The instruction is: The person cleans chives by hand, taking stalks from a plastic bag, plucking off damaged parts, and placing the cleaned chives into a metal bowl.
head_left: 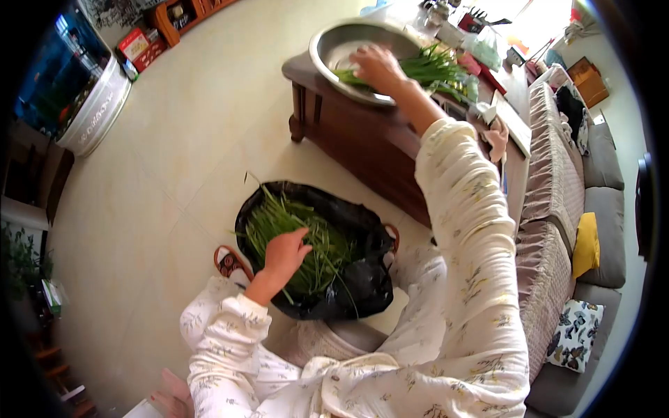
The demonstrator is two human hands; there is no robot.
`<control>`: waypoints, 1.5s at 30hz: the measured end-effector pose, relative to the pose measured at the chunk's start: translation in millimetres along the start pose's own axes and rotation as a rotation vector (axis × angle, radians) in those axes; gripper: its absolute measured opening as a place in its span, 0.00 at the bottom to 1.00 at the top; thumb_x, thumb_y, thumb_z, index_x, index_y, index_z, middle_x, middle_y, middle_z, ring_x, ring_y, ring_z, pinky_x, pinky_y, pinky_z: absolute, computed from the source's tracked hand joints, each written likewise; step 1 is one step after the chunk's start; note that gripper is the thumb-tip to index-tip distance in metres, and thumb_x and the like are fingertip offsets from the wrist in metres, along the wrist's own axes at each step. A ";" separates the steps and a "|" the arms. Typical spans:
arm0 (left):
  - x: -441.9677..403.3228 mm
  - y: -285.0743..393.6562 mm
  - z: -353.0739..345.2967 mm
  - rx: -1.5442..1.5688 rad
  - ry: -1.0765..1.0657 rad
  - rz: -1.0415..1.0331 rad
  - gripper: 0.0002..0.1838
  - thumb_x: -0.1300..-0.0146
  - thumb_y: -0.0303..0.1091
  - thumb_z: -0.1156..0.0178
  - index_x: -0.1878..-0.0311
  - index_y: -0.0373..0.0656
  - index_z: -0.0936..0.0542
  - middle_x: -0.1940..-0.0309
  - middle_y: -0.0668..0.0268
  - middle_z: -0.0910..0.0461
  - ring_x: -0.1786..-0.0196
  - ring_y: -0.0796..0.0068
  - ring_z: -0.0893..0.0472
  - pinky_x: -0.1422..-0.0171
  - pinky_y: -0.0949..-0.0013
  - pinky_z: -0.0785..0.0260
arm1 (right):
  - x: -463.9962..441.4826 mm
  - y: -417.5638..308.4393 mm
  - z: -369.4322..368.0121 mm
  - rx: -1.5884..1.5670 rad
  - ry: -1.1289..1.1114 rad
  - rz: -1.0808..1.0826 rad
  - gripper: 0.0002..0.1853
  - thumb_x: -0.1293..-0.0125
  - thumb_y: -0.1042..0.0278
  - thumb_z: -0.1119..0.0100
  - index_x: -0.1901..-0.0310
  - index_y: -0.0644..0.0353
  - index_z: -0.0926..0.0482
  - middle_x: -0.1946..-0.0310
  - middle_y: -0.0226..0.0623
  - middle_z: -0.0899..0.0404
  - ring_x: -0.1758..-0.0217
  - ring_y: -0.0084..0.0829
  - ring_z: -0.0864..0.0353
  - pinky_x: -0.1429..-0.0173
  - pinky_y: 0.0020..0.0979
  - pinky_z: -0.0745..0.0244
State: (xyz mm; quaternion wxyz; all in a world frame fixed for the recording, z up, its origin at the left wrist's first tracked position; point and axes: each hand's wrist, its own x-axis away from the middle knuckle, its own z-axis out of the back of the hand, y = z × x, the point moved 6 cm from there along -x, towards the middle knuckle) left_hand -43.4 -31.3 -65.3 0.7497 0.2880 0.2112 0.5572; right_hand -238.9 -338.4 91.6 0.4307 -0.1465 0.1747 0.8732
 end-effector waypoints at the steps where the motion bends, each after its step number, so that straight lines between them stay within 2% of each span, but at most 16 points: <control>1: 1.5 -0.7 -0.5 -0.013 0.014 -0.014 0.22 0.49 0.33 0.34 0.49 0.42 0.22 0.75 0.59 0.21 0.71 0.56 0.22 0.65 0.60 0.30 | 3.6 -6.6 13.7 -0.047 0.073 0.025 0.12 0.42 0.67 0.41 0.55 0.54 0.22 0.55 0.37 0.23 0.47 0.39 0.26 0.46 0.40 0.30; 4: 0.6 2.0 4.5 -0.011 0.075 -0.078 0.20 0.50 0.29 0.34 0.51 0.42 0.21 0.71 0.58 0.21 0.67 0.54 0.22 0.62 0.58 0.30 | 30.1 -39.0 66.8 -0.379 0.194 0.025 0.09 0.41 0.69 0.43 0.59 0.56 0.23 0.62 0.38 0.22 0.52 0.41 0.24 0.50 0.40 0.29; 5: 1.0 3.0 2.9 -0.027 0.051 -0.102 0.19 0.51 0.28 0.34 0.52 0.42 0.21 0.69 0.57 0.22 0.66 0.54 0.22 0.62 0.57 0.30 | 46.2 -55.8 78.4 -0.432 0.259 0.056 0.05 0.41 0.71 0.43 0.63 0.58 0.23 0.68 0.40 0.22 0.59 0.43 0.23 0.56 0.39 0.28; 6: -0.4 4.8 1.6 -0.044 0.032 -0.132 0.18 0.52 0.27 0.35 0.54 0.41 0.21 0.68 0.57 0.23 0.64 0.54 0.23 0.61 0.57 0.31 | 64.4 -77.4 88.1 -0.607 0.185 0.028 0.03 0.43 0.73 0.42 0.67 0.60 0.23 0.72 0.42 0.24 0.67 0.44 0.23 0.61 0.37 0.28; 8: -5.7 9.9 0.1 -0.075 -0.003 -0.198 0.16 0.52 0.25 0.35 0.57 0.40 0.20 0.65 0.57 0.25 0.61 0.54 0.24 0.59 0.57 0.31 | 107.2 -118.9 74.7 -0.825 0.000 -0.047 0.03 0.47 0.76 0.41 0.70 0.61 0.24 0.75 0.43 0.26 0.73 0.42 0.27 0.66 0.34 0.29; 11: -6.5 14.4 -7.8 -0.101 0.008 -0.280 0.09 0.54 0.22 0.38 0.66 0.39 0.20 0.67 0.58 0.30 0.60 0.56 0.26 0.59 0.58 0.33 | 176.2 -182.0 43.7 -0.919 -0.331 -0.042 0.04 0.48 0.70 0.40 0.72 0.60 0.23 0.76 0.45 0.24 0.70 0.47 0.24 0.66 0.39 0.29; 13: -7.5 17.7 -10.3 -0.170 0.011 -0.320 0.07 0.55 0.22 0.39 0.69 0.38 0.22 0.68 0.59 0.31 0.61 0.56 0.26 0.59 0.58 0.33 | 213.4 -208.6 17.8 -0.921 -0.540 -0.087 0.05 0.48 0.68 0.39 0.71 0.58 0.21 0.77 0.43 0.23 0.70 0.47 0.23 0.66 0.41 0.29; 16: -9.7 25.2 -4.6 -0.166 0.058 -0.370 0.04 0.55 0.23 0.40 0.73 0.37 0.24 0.69 0.60 0.32 0.63 0.58 0.26 0.62 0.59 0.33 | 235.2 -230.1 -0.3 -0.925 -0.628 -0.134 0.06 0.47 0.67 0.37 0.72 0.60 0.21 0.78 0.43 0.23 0.72 0.46 0.23 0.66 0.40 0.30; 19: -14.1 37.5 10.7 -0.081 0.109 -0.468 0.04 0.54 0.24 0.40 0.72 0.38 0.23 0.68 0.61 0.28 0.62 0.59 0.24 0.62 0.60 0.31 | 236.8 -228.6 1.1 -1.032 -0.648 -0.318 0.07 0.47 0.67 0.36 0.72 0.62 0.21 0.78 0.43 0.22 0.73 0.43 0.22 0.67 0.39 0.30; 22: -15.1 45.6 29.6 -0.033 0.182 -0.539 0.05 0.52 0.24 0.40 0.70 0.39 0.22 0.67 0.62 0.24 0.63 0.60 0.23 0.62 0.61 0.29 | 225.3 -216.2 14.4 -1.012 -0.403 -0.297 0.08 0.46 0.68 0.35 0.70 0.63 0.21 0.77 0.43 0.21 0.73 0.43 0.22 0.68 0.39 0.30; 23: -15.7 46.9 35.3 -0.046 0.186 -0.533 0.05 0.52 0.25 0.39 0.69 0.39 0.21 0.67 0.62 0.23 0.63 0.60 0.22 0.62 0.62 0.29 | 222.1 -212.1 15.4 -0.992 -0.413 -0.308 0.08 0.44 0.68 0.36 0.68 0.63 0.20 0.80 0.39 0.22 0.77 0.35 0.23 0.71 0.34 0.31; 26: -17.9 52.8 58.6 -0.017 0.239 -0.519 0.04 0.49 0.25 0.39 0.68 0.38 0.21 0.68 0.61 0.22 0.65 0.59 0.22 0.62 0.63 0.28 | 208.3 -210.8 30.2 -1.207 -0.590 -0.453 0.08 0.42 0.67 0.37 0.68 0.64 0.21 0.83 0.32 0.25 0.80 0.24 0.28 0.74 0.28 0.34; 27: -18.3 54.4 66.1 0.004 0.262 -0.516 0.04 0.48 0.26 0.39 0.67 0.38 0.21 0.69 0.61 0.22 0.65 0.59 0.22 0.63 0.63 0.28 | 204.5 -210.4 33.3 -1.226 -0.621 -0.470 0.08 0.40 0.67 0.38 0.69 0.64 0.21 0.84 0.27 0.28 0.81 0.17 0.33 0.75 0.24 0.37; 34: -22.6 49.4 102.8 0.033 0.394 -0.451 0.05 0.46 0.24 0.39 0.65 0.37 0.20 0.67 0.60 0.20 0.65 0.60 0.20 0.62 0.67 0.27 | 188.3 -198.6 49.4 -1.251 -0.751 -0.374 0.08 0.40 0.68 0.40 0.71 0.64 0.21 0.84 0.26 0.29 0.81 0.16 0.35 0.76 0.23 0.40; 40: -24.9 50.2 112.9 0.028 0.473 -0.413 0.05 0.46 0.23 0.39 0.64 0.37 0.20 0.67 0.60 0.19 0.66 0.61 0.20 0.62 0.68 0.28 | 186.1 -195.2 45.5 -1.323 -0.669 -0.404 0.08 0.36 0.68 0.42 0.68 0.64 0.21 0.84 0.23 0.31 0.81 0.13 0.37 0.77 0.19 0.42; 45: -24.3 57.5 100.8 0.064 0.410 -0.428 0.05 0.46 0.23 0.38 0.64 0.37 0.20 0.68 0.60 0.20 0.67 0.62 0.20 0.64 0.68 0.28 | 182.4 -188.7 45.5 -1.395 -0.536 -0.435 0.08 0.38 0.68 0.42 0.68 0.66 0.21 0.84 0.25 0.30 0.80 0.15 0.35 0.75 0.21 0.41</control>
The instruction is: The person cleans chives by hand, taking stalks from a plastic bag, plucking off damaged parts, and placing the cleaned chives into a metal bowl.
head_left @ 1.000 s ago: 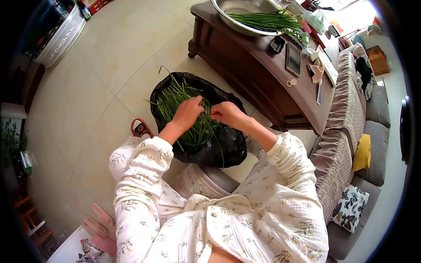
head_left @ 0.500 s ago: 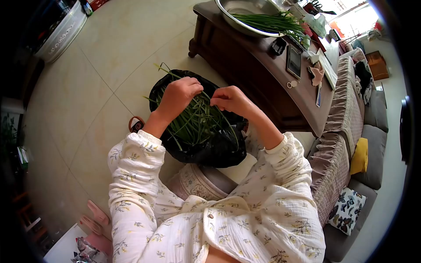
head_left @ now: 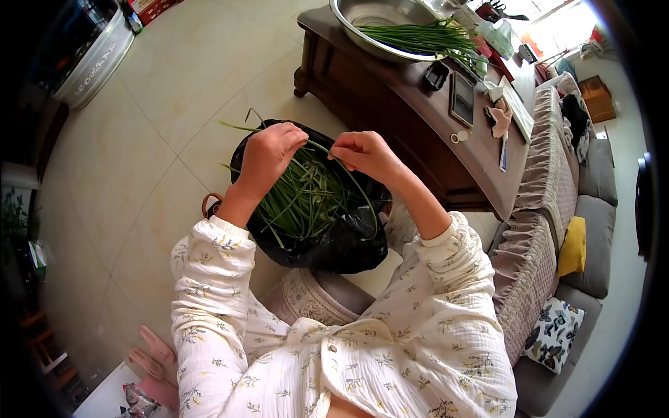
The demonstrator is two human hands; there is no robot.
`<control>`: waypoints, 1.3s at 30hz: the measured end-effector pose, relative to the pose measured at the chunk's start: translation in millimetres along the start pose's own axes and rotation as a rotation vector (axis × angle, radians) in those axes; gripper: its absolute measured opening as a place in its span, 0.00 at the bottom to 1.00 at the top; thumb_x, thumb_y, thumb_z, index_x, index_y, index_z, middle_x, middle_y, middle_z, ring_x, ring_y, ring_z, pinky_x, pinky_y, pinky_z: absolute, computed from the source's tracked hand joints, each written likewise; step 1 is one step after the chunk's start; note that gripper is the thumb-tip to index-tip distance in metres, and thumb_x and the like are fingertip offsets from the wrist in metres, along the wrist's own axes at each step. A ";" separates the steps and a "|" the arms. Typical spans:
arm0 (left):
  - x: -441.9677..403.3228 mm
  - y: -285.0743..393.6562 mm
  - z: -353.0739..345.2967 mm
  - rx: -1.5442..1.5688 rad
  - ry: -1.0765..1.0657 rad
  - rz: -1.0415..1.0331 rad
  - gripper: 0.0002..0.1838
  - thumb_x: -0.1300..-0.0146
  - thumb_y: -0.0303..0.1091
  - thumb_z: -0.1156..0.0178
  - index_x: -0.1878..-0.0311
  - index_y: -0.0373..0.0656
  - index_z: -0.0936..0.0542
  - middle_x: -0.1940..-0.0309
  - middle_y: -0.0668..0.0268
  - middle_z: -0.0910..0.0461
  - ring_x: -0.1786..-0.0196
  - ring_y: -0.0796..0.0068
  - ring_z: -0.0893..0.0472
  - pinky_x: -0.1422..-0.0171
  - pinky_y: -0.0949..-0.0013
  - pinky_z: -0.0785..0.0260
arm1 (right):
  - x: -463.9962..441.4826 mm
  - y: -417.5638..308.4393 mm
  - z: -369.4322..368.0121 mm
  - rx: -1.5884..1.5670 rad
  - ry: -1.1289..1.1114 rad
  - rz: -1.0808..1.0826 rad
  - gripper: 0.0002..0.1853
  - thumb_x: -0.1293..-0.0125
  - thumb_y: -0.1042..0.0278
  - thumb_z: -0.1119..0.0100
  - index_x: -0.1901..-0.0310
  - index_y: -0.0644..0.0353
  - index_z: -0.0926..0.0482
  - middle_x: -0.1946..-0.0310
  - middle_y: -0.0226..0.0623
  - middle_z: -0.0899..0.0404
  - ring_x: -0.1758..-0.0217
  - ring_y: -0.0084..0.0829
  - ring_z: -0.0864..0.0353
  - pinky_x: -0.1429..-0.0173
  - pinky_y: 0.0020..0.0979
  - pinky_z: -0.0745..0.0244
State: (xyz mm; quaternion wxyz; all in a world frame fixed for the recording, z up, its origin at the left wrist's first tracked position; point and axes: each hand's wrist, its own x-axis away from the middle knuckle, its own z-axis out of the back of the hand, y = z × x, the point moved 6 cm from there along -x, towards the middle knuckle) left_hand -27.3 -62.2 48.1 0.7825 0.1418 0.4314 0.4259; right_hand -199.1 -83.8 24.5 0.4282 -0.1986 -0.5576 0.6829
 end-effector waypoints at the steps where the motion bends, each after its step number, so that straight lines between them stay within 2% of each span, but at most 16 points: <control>1: 0.2 1.7 -2.3 0.007 -0.009 -0.009 0.05 0.46 0.23 0.38 0.64 0.37 0.20 0.68 0.60 0.20 0.67 0.62 0.20 0.64 0.68 0.28 | -0.4 0.6 0.3 -0.006 -0.003 0.013 0.08 0.38 0.68 0.42 0.68 0.66 0.21 0.84 0.25 0.30 0.80 0.14 0.35 0.75 0.21 0.41; 7: -1.6 2.2 -0.3 -0.015 0.008 -0.018 0.05 0.46 0.22 0.38 0.65 0.37 0.20 0.68 0.61 0.20 0.67 0.62 0.20 0.64 0.67 0.28 | -1.2 -3.3 -1.6 0.040 -0.011 0.010 0.08 0.40 0.70 0.41 0.68 0.66 0.22 0.81 0.28 0.26 0.77 0.15 0.32 0.73 0.22 0.36; 10: -1.0 3.3 -0.9 -0.012 0.023 -0.023 0.04 0.47 0.24 0.38 0.67 0.37 0.22 0.70 0.60 0.21 0.68 0.59 0.20 0.66 0.65 0.28 | -0.2 -5.2 -1.0 0.093 0.017 0.033 0.07 0.41 0.70 0.40 0.69 0.67 0.22 0.80 0.28 0.25 0.76 0.16 0.31 0.71 0.22 0.34; 13: -1.0 2.4 -1.4 0.028 0.038 0.008 0.05 0.46 0.22 0.38 0.65 0.37 0.21 0.71 0.60 0.21 0.69 0.62 0.20 0.66 0.69 0.29 | 0.9 -14.6 8.3 0.131 0.147 0.072 0.07 0.42 0.71 0.39 0.68 0.67 0.22 0.80 0.28 0.24 0.76 0.16 0.30 0.70 0.22 0.33; 16: -0.7 5.7 -4.1 0.087 0.065 0.047 0.05 0.46 0.22 0.38 0.65 0.37 0.21 0.72 0.60 0.22 0.72 0.63 0.21 0.68 0.69 0.30 | -2.1 -10.6 15.9 -0.008 0.289 0.139 0.06 0.41 0.72 0.40 0.69 0.66 0.22 0.81 0.26 0.26 0.77 0.15 0.31 0.72 0.20 0.35; 19: 3.4 3.3 -10.9 0.072 0.072 0.066 0.05 0.46 0.22 0.38 0.65 0.37 0.21 0.73 0.60 0.22 0.74 0.62 0.22 0.69 0.69 0.31 | 1.4 -11.1 33.6 -0.178 0.455 0.075 0.06 0.39 0.72 0.41 0.70 0.65 0.21 0.82 0.23 0.28 0.78 0.12 0.33 0.74 0.18 0.39; 20: 3.7 5.0 -11.1 0.060 0.075 0.040 0.05 0.46 0.23 0.38 0.66 0.37 0.21 0.74 0.61 0.22 0.74 0.61 0.22 0.70 0.69 0.31 | 1.8 -10.9 42.6 -0.241 0.502 0.109 0.06 0.38 0.71 0.41 0.70 0.62 0.20 0.83 0.20 0.30 0.80 0.11 0.35 0.75 0.16 0.43; 22: 3.7 8.7 -11.5 0.035 0.081 -0.016 0.04 0.46 0.23 0.38 0.67 0.38 0.21 0.74 0.61 0.23 0.74 0.60 0.22 0.71 0.68 0.31 | 5.8 -11.5 63.8 -0.291 0.579 0.156 0.06 0.37 0.70 0.41 0.69 0.61 0.21 0.82 0.21 0.30 0.81 0.12 0.36 0.76 0.16 0.44; 25: 14.3 24.4 -31.3 -0.034 -0.075 -0.145 0.03 0.46 0.24 0.39 0.67 0.39 0.22 0.75 0.61 0.24 0.74 0.59 0.23 0.71 0.66 0.31 | 14.2 -15.1 97.8 -0.298 0.733 0.274 0.06 0.36 0.68 0.41 0.68 0.61 0.22 0.80 0.24 0.29 0.80 0.13 0.36 0.77 0.17 0.45; 27: 30.7 41.3 -59.1 0.014 -0.207 -0.244 0.03 0.49 0.25 0.43 0.70 0.43 0.26 0.78 0.61 0.28 0.75 0.60 0.24 0.72 0.63 0.32 | 25.5 -21.2 117.8 -0.293 0.828 0.337 0.06 0.36 0.68 0.41 0.68 0.60 0.21 0.80 0.24 0.30 0.80 0.12 0.36 0.77 0.16 0.46; 31: 65.1 63.2 -101.3 0.047 -0.391 -0.332 0.03 0.52 0.29 0.45 0.75 0.44 0.29 0.78 0.63 0.31 0.73 0.62 0.24 0.70 0.62 0.32 | 83.6 -88.1 155.3 -0.242 1.087 0.572 0.04 0.35 0.69 0.43 0.67 0.59 0.24 0.75 0.32 0.20 0.83 0.12 0.35 0.80 0.15 0.47; 34: 74.8 69.6 -111.4 0.000 -0.415 -0.349 0.03 0.52 0.29 0.45 0.76 0.45 0.29 0.78 0.64 0.31 0.73 0.64 0.24 0.70 0.64 0.33 | 112.2 -154.6 166.4 0.100 1.232 0.819 0.05 0.34 0.70 0.45 0.67 0.60 0.25 0.73 0.36 0.18 0.82 0.14 0.30 0.79 0.15 0.40; 36: 73.6 73.8 -110.0 -0.050 -0.430 -0.339 0.03 0.53 0.29 0.45 0.76 0.45 0.29 0.78 0.65 0.31 0.74 0.65 0.25 0.69 0.65 0.33 | 104.4 -187.5 168.4 0.297 1.163 0.936 0.05 0.35 0.71 0.44 0.66 0.63 0.23 0.74 0.34 0.18 0.79 0.15 0.26 0.75 0.16 0.34; 37: 70.0 73.8 -106.6 -0.071 -0.397 -0.336 0.02 0.53 0.29 0.45 0.76 0.45 0.29 0.77 0.65 0.30 0.73 0.65 0.25 0.69 0.66 0.33 | 86.8 -191.2 175.8 0.398 1.106 0.882 0.05 0.37 0.70 0.41 0.64 0.62 0.21 0.74 0.31 0.18 0.78 0.16 0.26 0.73 0.18 0.32; 38: 65.1 72.1 -102.2 -0.092 -0.364 -0.331 0.02 0.53 0.29 0.45 0.76 0.45 0.28 0.77 0.65 0.30 0.73 0.66 0.25 0.68 0.66 0.34 | 62.1 -191.4 179.9 0.532 1.077 0.774 0.05 0.39 0.66 0.39 0.64 0.56 0.19 0.74 0.31 0.19 0.78 0.19 0.27 0.71 0.21 0.30; 39: 60.8 68.9 -97.7 -0.116 -0.332 -0.325 0.02 0.53 0.29 0.45 0.76 0.45 0.28 0.77 0.65 0.30 0.73 0.66 0.25 0.68 0.66 0.34 | 32.9 -185.0 182.7 0.846 1.044 0.627 0.05 0.35 0.67 0.42 0.60 0.56 0.21 0.72 0.28 0.18 0.74 0.19 0.22 0.71 0.24 0.29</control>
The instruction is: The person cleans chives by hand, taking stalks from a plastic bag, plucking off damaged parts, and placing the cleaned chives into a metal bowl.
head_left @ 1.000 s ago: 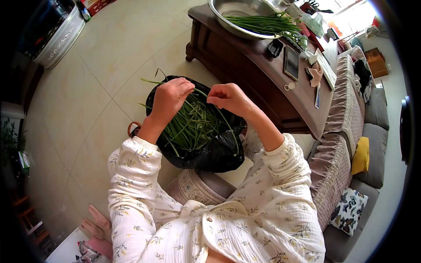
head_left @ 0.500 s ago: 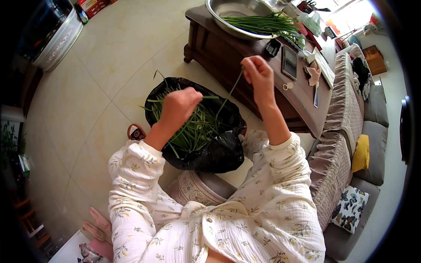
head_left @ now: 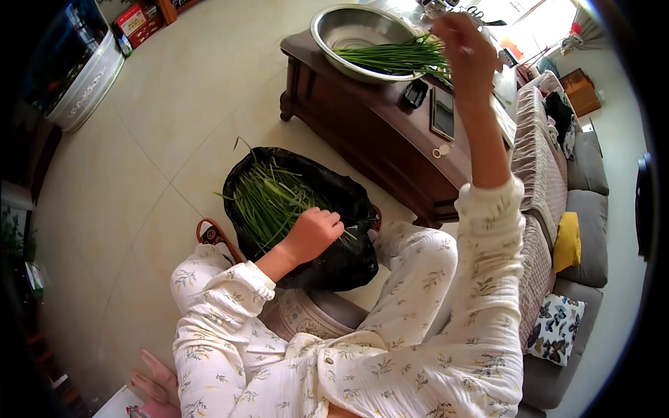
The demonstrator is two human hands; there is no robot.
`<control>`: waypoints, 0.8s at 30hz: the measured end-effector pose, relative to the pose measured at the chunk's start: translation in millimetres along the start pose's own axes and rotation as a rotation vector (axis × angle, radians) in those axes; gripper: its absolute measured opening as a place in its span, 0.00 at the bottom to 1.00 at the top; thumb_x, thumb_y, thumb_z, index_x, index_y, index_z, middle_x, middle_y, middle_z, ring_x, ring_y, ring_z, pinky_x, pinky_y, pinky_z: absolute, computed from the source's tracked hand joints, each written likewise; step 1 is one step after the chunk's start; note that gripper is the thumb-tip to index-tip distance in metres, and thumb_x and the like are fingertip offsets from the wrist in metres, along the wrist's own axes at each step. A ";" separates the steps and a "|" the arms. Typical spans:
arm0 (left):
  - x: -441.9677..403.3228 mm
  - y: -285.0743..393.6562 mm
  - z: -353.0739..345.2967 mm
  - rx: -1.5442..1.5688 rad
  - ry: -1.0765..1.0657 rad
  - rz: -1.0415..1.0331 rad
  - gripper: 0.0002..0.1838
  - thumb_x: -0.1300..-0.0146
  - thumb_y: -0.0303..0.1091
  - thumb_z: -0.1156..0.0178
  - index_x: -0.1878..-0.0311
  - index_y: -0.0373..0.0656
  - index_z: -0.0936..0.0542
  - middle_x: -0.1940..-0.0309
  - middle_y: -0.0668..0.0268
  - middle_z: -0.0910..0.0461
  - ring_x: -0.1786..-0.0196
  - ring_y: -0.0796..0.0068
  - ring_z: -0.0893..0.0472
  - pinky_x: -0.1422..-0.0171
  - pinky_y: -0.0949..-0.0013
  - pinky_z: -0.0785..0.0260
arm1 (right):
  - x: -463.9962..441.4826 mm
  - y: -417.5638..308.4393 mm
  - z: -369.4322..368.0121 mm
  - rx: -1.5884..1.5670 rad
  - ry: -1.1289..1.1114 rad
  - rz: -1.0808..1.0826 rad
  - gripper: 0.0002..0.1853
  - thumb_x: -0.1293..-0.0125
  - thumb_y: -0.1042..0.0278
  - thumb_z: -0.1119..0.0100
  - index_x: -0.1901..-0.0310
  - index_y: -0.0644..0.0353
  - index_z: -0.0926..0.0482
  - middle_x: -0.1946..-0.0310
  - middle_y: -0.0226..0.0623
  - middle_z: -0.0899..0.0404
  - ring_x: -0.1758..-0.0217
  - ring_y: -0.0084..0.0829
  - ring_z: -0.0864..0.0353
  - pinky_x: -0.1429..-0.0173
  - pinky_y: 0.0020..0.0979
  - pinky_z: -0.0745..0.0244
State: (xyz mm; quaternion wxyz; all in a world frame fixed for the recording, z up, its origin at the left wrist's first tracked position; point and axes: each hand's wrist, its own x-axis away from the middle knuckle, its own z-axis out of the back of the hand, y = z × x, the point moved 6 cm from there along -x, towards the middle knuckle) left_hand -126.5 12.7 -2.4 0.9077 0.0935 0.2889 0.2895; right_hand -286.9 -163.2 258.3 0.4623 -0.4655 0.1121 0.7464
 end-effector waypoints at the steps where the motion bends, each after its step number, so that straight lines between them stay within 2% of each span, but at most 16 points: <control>1: 0.7 -6.9 1.7 -0.030 -0.019 0.023 0.02 0.54 0.29 0.44 0.75 0.44 0.26 0.75 0.65 0.28 0.70 0.66 0.25 0.65 0.66 0.34 | -5.3 4.2 -30.8 0.182 -0.113 0.086 0.06 0.36 0.62 0.42 0.61 0.52 0.21 0.71 0.33 0.18 0.73 0.27 0.20 0.68 0.31 0.28; 2: 1.2 -11.7 3.0 -0.043 -0.020 0.034 0.02 0.54 0.29 0.45 0.74 0.44 0.26 0.74 0.65 0.28 0.69 0.66 0.25 0.64 0.66 0.33 | -5.7 0.8 -58.9 0.236 -0.152 0.272 0.07 0.36 0.59 0.43 0.60 0.50 0.21 0.72 0.38 0.19 0.72 0.37 0.20 0.67 0.35 0.29; 3: 2.6 -16.2 3.7 -0.056 -0.024 0.046 0.02 0.54 0.29 0.45 0.74 0.44 0.26 0.74 0.65 0.28 0.68 0.66 0.25 0.64 0.65 0.33 | -3.6 14.7 -92.3 0.239 -0.211 0.382 0.07 0.37 0.61 0.45 0.64 0.54 0.27 0.71 0.37 0.22 0.70 0.42 0.21 0.68 0.37 0.27; 4: 4.7 -20.1 4.1 -0.067 -0.029 0.059 0.02 0.54 0.29 0.45 0.74 0.44 0.25 0.73 0.65 0.28 0.67 0.66 0.25 0.63 0.65 0.33 | -0.7 34.4 -129.4 0.346 -0.382 0.340 0.06 0.37 0.63 0.45 0.64 0.54 0.27 0.69 0.40 0.23 0.69 0.44 0.21 0.65 0.39 0.27; 6: 10.7 -22.6 0.7 -0.003 -0.061 0.070 0.02 0.54 0.29 0.45 0.75 0.44 0.26 0.73 0.64 0.28 0.66 0.66 0.25 0.63 0.65 0.33 | 13.4 62.8 -178.1 0.297 -0.442 0.415 0.05 0.39 0.64 0.45 0.66 0.54 0.25 0.70 0.43 0.23 0.67 0.47 0.21 0.63 0.42 0.28; 9: 21.7 -22.0 -13.2 0.070 -0.124 0.099 0.02 0.53 0.29 0.44 0.77 0.43 0.27 0.74 0.64 0.30 0.66 0.64 0.25 0.63 0.64 0.32 | 29.3 99.5 -224.7 0.269 -0.573 0.295 0.06 0.42 0.66 0.44 0.73 0.58 0.25 0.75 0.45 0.23 0.65 0.49 0.22 0.60 0.44 0.29; 10: 24.1 -22.5 -16.0 0.086 -0.133 0.113 0.02 0.53 0.29 0.44 0.78 0.43 0.27 0.74 0.64 0.30 0.66 0.64 0.25 0.62 0.63 0.32 | 33.1 102.0 -225.4 0.169 -0.635 0.200 0.07 0.42 0.65 0.43 0.73 0.59 0.25 0.74 0.46 0.23 0.63 0.49 0.22 0.59 0.44 0.29; 12: 29.7 -24.7 -23.3 0.121 -0.147 0.134 0.03 0.53 0.29 0.44 0.78 0.43 0.27 0.74 0.64 0.30 0.66 0.63 0.25 0.62 0.62 0.32 | 35.2 98.9 -229.4 0.110 -0.670 0.167 0.07 0.43 0.65 0.41 0.68 0.58 0.23 0.70 0.45 0.21 0.63 0.49 0.22 0.58 0.43 0.29; 15: 37.4 -35.9 -38.1 0.059 -0.194 0.201 0.02 0.53 0.28 0.43 0.78 0.42 0.24 0.75 0.62 0.27 0.66 0.61 0.23 0.63 0.61 0.30 | 34.9 90.8 -220.7 0.002 -0.537 0.145 0.09 0.41 0.64 0.40 0.62 0.58 0.21 0.65 0.42 0.20 0.64 0.46 0.21 0.58 0.40 0.27; 18: 43.4 -42.8 -49.8 0.015 -0.230 0.227 0.02 0.55 0.27 0.43 0.78 0.41 0.23 0.75 0.61 0.26 0.67 0.60 0.22 0.63 0.60 0.29 | 31.9 51.8 -196.0 -0.144 -0.388 0.086 0.11 0.40 0.65 0.40 0.57 0.58 0.21 0.63 0.41 0.20 0.67 0.40 0.19 0.61 0.35 0.26; 19: 44.1 -44.8 -51.7 0.006 -0.238 0.229 0.02 0.55 0.27 0.43 0.78 0.41 0.22 0.75 0.61 0.26 0.67 0.60 0.22 0.62 0.60 0.29 | 36.3 31.4 -187.5 -0.212 -0.356 0.048 0.09 0.39 0.68 0.40 0.58 0.59 0.21 0.66 0.39 0.20 0.71 0.35 0.20 0.64 0.32 0.26; 21: 42.8 -51.1 -51.3 -0.049 -0.236 0.251 0.02 0.56 0.28 0.42 0.79 0.40 0.22 0.75 0.60 0.26 0.67 0.60 0.22 0.62 0.60 0.29 | 61.5 -4.8 -186.5 -0.383 -0.453 -0.062 0.06 0.40 0.71 0.40 0.61 0.60 0.21 0.70 0.39 0.21 0.73 0.33 0.21 0.66 0.30 0.27; 24: 45.0 -52.1 -58.4 -0.134 -0.261 0.262 0.03 0.58 0.28 0.42 0.81 0.39 0.23 0.75 0.60 0.26 0.67 0.61 0.21 0.62 0.59 0.29 | 125.3 -67.8 -198.2 -0.607 -0.654 0.095 0.06 0.47 0.79 0.41 0.66 0.62 0.23 0.71 0.39 0.25 0.70 0.35 0.22 0.65 0.32 0.27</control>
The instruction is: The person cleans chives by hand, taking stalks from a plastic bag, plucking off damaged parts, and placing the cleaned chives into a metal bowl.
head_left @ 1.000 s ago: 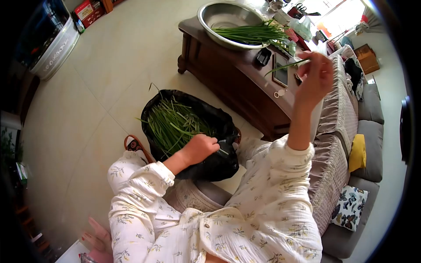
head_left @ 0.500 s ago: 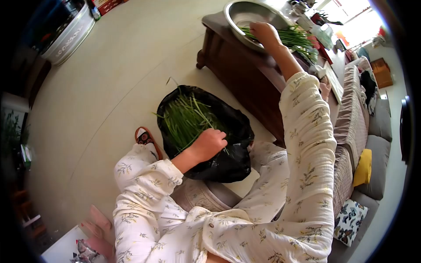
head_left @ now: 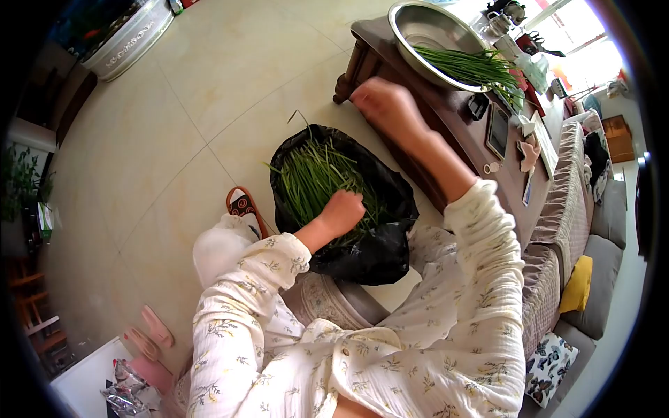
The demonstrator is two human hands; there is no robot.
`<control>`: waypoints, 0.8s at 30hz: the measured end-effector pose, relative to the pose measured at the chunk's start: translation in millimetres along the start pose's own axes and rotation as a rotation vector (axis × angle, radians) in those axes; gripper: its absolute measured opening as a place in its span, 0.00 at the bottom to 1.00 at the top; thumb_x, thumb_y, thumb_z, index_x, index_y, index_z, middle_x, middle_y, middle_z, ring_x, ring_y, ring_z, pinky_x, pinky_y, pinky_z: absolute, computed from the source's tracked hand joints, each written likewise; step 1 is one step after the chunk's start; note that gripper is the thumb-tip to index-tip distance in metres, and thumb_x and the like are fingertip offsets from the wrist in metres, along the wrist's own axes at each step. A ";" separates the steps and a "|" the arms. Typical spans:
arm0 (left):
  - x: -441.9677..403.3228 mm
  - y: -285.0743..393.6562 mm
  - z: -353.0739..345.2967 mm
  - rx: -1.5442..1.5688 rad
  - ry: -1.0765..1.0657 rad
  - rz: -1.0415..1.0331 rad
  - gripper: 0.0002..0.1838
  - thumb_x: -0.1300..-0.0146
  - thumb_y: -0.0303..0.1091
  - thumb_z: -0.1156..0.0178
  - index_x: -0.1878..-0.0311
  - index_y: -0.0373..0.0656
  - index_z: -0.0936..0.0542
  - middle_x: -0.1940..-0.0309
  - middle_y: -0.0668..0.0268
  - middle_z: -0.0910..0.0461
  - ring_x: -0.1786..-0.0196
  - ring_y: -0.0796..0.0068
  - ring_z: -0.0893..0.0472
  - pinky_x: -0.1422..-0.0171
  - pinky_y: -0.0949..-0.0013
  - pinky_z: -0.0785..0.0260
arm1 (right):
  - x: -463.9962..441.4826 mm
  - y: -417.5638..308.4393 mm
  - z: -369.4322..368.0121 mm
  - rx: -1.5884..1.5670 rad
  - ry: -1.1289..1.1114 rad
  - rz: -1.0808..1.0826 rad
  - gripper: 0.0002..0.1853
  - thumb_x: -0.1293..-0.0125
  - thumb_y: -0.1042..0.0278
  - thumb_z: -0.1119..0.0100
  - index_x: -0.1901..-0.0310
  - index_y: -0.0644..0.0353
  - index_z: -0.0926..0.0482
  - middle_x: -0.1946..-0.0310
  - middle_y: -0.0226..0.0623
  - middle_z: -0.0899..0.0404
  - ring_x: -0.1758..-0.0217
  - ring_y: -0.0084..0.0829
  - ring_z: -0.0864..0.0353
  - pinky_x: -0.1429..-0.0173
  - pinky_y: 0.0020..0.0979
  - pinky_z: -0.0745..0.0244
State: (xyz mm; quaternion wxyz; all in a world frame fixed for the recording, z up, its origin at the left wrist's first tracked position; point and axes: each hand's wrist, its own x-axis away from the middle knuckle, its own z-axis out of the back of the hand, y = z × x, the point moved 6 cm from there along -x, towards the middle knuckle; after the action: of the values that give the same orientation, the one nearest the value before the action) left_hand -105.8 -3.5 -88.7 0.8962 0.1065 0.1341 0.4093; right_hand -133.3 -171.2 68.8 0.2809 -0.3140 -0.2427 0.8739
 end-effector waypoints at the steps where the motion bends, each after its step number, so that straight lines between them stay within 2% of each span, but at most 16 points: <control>1: -0.1 0.5 -4.7 -0.030 -0.007 0.004 0.03 0.58 0.28 0.42 0.81 0.39 0.23 0.75 0.60 0.26 0.67 0.60 0.21 0.62 0.59 0.28 | 13.3 -4.6 -25.4 -0.142 -0.121 -0.135 0.05 0.47 0.78 0.41 0.67 0.63 0.25 0.71 0.41 0.25 0.70 0.40 0.24 0.64 0.34 0.27; 2: 1.1 5.2 -11.5 0.005 0.007 0.000 0.04 0.58 0.28 0.42 0.81 0.39 0.23 0.75 0.59 0.26 0.67 0.60 0.21 0.62 0.59 0.28 | 23.0 -15.0 -51.0 0.020 -0.178 0.030 0.04 0.46 0.75 0.41 0.68 0.63 0.25 0.72 0.43 0.25 0.68 0.45 0.25 0.62 0.37 0.28; 4: 7.5 24.1 -24.2 0.075 0.034 -0.002 0.04 0.58 0.29 0.43 0.82 0.39 0.23 0.76 0.59 0.26 0.67 0.60 0.21 0.63 0.59 0.28 | 46.2 -10.0 -101.6 -0.041 -0.305 -0.003 0.04 0.44 0.71 0.44 0.69 0.62 0.24 0.71 0.45 0.23 0.65 0.48 0.24 0.61 0.42 0.29; 5: 10.5 35.0 -25.2 0.119 -0.022 -0.053 0.05 0.57 0.29 0.44 0.82 0.40 0.23 0.75 0.59 0.26 0.66 0.60 0.21 0.62 0.60 0.27 | 54.9 -13.6 -117.1 -0.031 -0.361 -0.041 0.04 0.44 0.71 0.44 0.69 0.62 0.24 0.71 0.45 0.23 0.65 0.48 0.24 0.61 0.42 0.29; 6: 13.8 43.5 -27.0 0.181 -0.055 -0.121 0.05 0.53 0.29 0.44 0.79 0.39 0.23 0.73 0.58 0.26 0.66 0.59 0.21 0.62 0.60 0.27 | 61.7 -7.3 -137.5 0.019 -0.409 -0.081 0.05 0.45 0.70 0.42 0.70 0.62 0.23 0.71 0.45 0.23 0.65 0.48 0.23 0.60 0.42 0.29; 8: 22.2 51.6 -22.6 0.314 -0.052 -0.155 0.05 0.47 0.28 0.46 0.74 0.38 0.23 0.71 0.58 0.25 0.65 0.58 0.21 0.60 0.59 0.26 | 65.9 -3.4 -161.9 0.075 -0.390 -0.125 0.06 0.45 0.68 0.40 0.71 0.62 0.23 0.71 0.44 0.22 0.66 0.47 0.22 0.62 0.43 0.27; 11: 23.8 41.9 -8.7 0.281 -0.028 -0.157 0.06 0.43 0.28 0.47 0.67 0.38 0.22 0.68 0.56 0.23 0.64 0.58 0.20 0.59 0.59 0.26 | 57.7 4.0 -185.3 0.313 -0.394 -0.218 0.08 0.44 0.66 0.38 0.72 0.61 0.22 0.71 0.44 0.21 0.67 0.46 0.21 0.64 0.43 0.26; 14: 21.9 4.6 11.6 0.301 -0.097 0.030 0.07 0.42 0.29 0.46 0.64 0.39 0.21 0.65 0.56 0.21 0.62 0.58 0.20 0.57 0.59 0.26 | 49.3 12.3 -204.1 0.456 -0.444 -0.320 0.09 0.50 0.64 0.36 0.72 0.59 0.23 0.73 0.42 0.23 0.66 0.45 0.22 0.64 0.46 0.28; 17: 27.4 -27.8 17.6 0.172 -0.266 0.071 0.07 0.45 0.31 0.43 0.64 0.42 0.19 0.64 0.55 0.20 0.60 0.56 0.20 0.58 0.58 0.27 | 50.4 39.9 -218.8 0.511 -0.452 -0.382 0.09 0.53 0.63 0.35 0.73 0.57 0.23 0.73 0.40 0.23 0.66 0.44 0.22 0.65 0.47 0.29; 20: 36.9 -55.7 51.2 0.224 -0.297 0.220 0.05 0.47 0.33 0.40 0.69 0.43 0.18 0.71 0.56 0.20 0.63 0.55 0.20 0.60 0.56 0.28 | 53.1 34.4 -187.8 0.400 -0.418 -0.429 0.07 0.54 0.64 0.37 0.75 0.55 0.22 0.73 0.38 0.23 0.66 0.43 0.22 0.65 0.46 0.29; 21: 38.2 -70.3 69.0 0.227 -0.143 0.304 0.05 0.47 0.33 0.39 0.70 0.43 0.18 0.73 0.56 0.20 0.65 0.55 0.20 0.61 0.56 0.28 | 54.6 27.7 -173.5 0.373 -0.457 -0.465 0.06 0.50 0.65 0.37 0.73 0.55 0.20 0.73 0.39 0.21 0.67 0.43 0.20 0.67 0.42 0.27; 24: 47.1 -112.2 108.3 0.269 0.328 0.481 0.06 0.47 0.34 0.38 0.71 0.42 0.18 0.77 0.57 0.21 0.71 0.57 0.20 0.65 0.59 0.28 | 70.2 17.4 -132.3 0.240 -0.377 -0.468 0.07 0.49 0.64 0.37 0.73 0.57 0.21 0.74 0.40 0.21 0.67 0.42 0.21 0.66 0.41 0.28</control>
State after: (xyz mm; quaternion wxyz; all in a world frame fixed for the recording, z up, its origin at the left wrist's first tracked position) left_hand 38.5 -48.4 -27.7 0.7180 0.1852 0.3005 0.5999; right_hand -93.9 -105.8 -61.3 0.4593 -0.0467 -0.2515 0.8507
